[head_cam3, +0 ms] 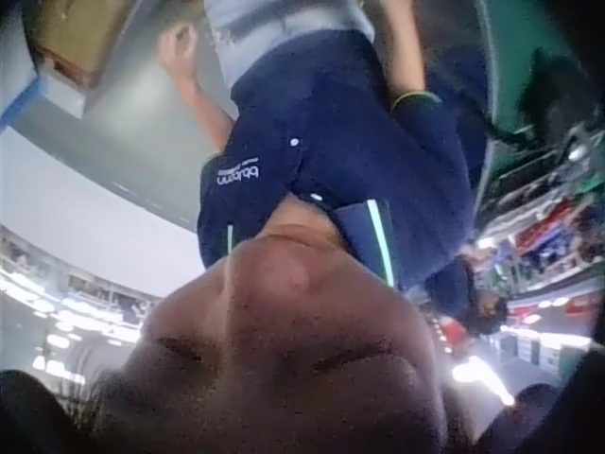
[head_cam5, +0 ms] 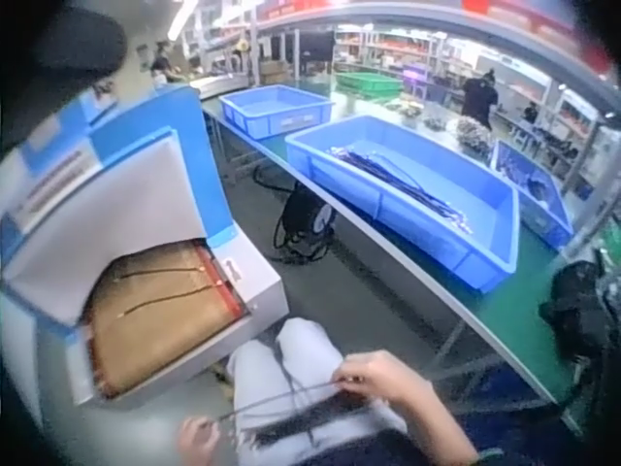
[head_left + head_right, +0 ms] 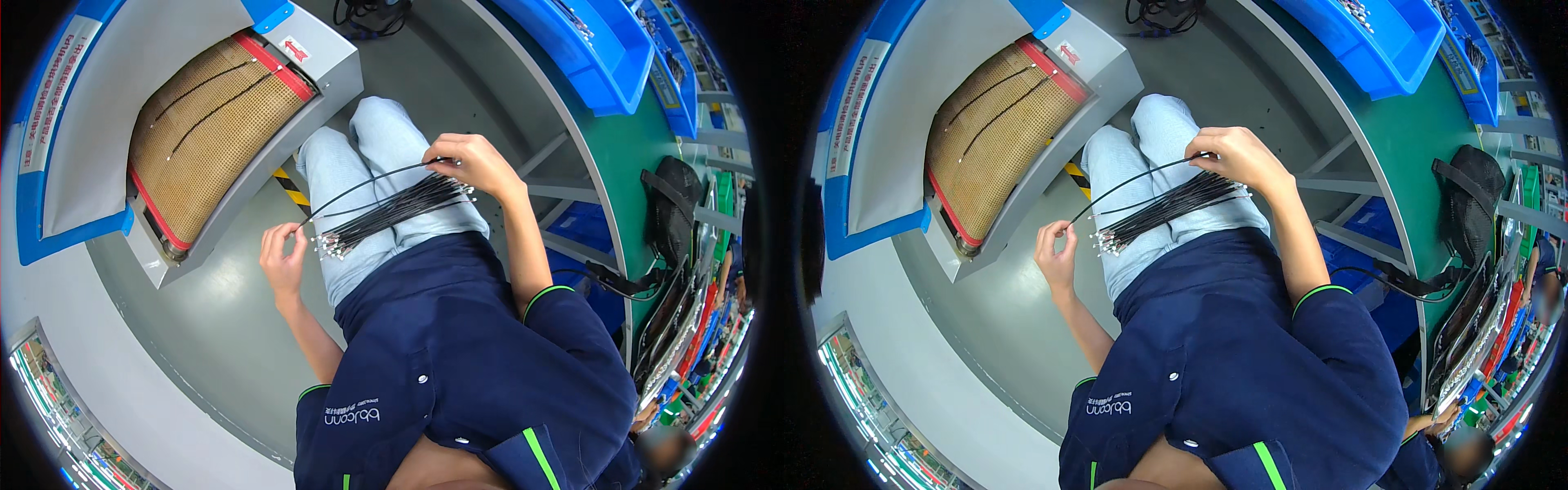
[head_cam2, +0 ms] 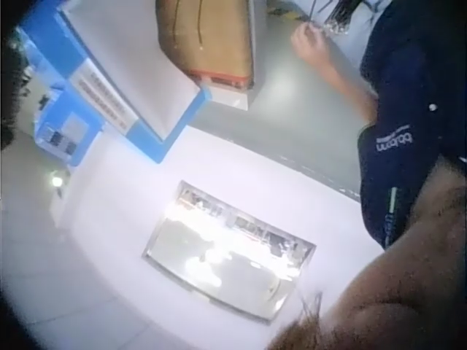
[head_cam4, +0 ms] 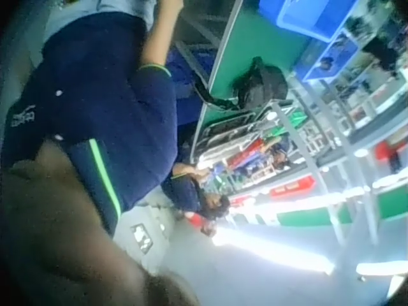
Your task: The person collects individual electrical wires from a machine and organizes them into wire bundles by hand at a factory workbench, placing the finished bundles into blue bins.
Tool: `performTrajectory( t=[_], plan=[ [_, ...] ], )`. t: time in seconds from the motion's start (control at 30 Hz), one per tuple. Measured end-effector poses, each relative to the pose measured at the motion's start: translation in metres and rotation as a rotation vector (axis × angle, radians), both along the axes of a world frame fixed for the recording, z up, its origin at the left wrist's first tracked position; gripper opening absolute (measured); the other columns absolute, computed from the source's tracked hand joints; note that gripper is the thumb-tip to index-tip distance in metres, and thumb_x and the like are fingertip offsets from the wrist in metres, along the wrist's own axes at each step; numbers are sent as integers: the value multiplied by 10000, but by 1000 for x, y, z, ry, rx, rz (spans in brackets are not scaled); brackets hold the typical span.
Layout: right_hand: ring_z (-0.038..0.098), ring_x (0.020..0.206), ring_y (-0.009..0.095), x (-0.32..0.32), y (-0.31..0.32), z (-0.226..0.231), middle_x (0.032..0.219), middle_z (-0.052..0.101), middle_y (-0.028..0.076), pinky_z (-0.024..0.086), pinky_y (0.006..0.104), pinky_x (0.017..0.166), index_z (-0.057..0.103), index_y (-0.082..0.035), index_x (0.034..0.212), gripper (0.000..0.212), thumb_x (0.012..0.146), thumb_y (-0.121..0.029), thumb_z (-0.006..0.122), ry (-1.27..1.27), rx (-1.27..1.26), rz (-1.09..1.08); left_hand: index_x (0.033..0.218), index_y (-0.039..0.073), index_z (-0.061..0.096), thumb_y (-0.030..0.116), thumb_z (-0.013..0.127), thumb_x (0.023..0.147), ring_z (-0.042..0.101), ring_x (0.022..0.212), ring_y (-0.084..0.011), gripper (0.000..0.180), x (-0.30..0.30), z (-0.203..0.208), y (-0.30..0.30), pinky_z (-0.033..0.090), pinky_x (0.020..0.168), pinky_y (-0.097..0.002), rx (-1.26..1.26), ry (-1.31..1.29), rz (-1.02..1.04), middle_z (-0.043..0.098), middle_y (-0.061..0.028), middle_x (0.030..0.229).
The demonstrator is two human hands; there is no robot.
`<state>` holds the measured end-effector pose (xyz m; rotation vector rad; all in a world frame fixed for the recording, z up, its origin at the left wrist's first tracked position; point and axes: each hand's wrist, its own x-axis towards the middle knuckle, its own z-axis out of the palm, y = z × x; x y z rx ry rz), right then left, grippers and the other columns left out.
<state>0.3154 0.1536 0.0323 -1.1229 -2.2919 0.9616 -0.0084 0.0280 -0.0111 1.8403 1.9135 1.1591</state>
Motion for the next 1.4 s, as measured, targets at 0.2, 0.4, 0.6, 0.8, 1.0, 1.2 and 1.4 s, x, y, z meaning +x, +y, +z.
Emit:
performTrajectory(
  t=[0.2, 0.4, 0.6, 0.8, 1.0, 1.2, 1.4],
  plan=[
    [627, 696, 223, 5, 1, -3, 773, 632, 69, 501, 314, 601, 671, -48, 844, 89, 763, -70, 700, -13, 96, -11, 829, 18, 634, -31, 691, 730, 592, 730, -201, 125, -4, 3, -3, 483, 657, -303, -24, 9, 15, 634, -78, 800],
    [632, 704, 220, 12, 4, -2, 789, 644, 74, 501, 302, 607, 673, -29, 842, 78, 777, -65, 699, 53, 81, -64, 835, 17, 631, -38, 685, 726, 582, 729, -195, 134, -14, -1, -9, 479, 668, -304, -18, 21, 66, 637, -73, 807],
    [628, 706, 184, 10, 2, 8, 764, 633, 69, 505, 299, 628, 671, -45, 834, 70, 788, -95, 687, 103, -69, -135, 839, 13, 627, -46, 682, 723, 576, 718, -189, 141, -16, 1, -10, 477, 654, -298, -19, 9, 75, 637, -69, 810],
    [567, 591, 124, 8, 2, 6, 694, 604, 37, 417, 257, 512, 682, -39, 797, 59, 779, -86, 713, 172, -10, -106, 834, 5, 630, -49, 685, 721, 570, 705, -182, 137, -16, 6, -11, 475, 647, -291, -37, -29, 41, 629, -70, 800],
    [542, 592, 129, 7, 2, 7, 668, 577, 33, 405, 275, 519, 685, -38, 788, 71, 755, -87, 724, 181, -63, -106, 832, 4, 631, -52, 686, 720, 564, 703, -180, 136, -17, 6, -13, 471, 644, -291, -35, -40, 26, 625, -69, 793],
    [548, 609, 141, 11, 1, 4, 667, 570, 37, 411, 287, 525, 683, -41, 793, 83, 737, -80, 730, 153, -85, -27, 824, 3, 627, -52, 682, 724, 565, 705, -180, 127, -22, 5, -17, 470, 644, -292, -38, -22, 42, 625, -69, 792],
    [548, 607, 145, 12, -1, 2, 672, 570, 38, 429, 283, 535, 669, -39, 792, 77, 737, -64, 718, 136, -134, 20, 830, 3, 626, -52, 679, 727, 565, 705, -186, 129, -23, 3, -18, 470, 641, -294, -26, -21, 33, 627, -70, 794]
  ],
)
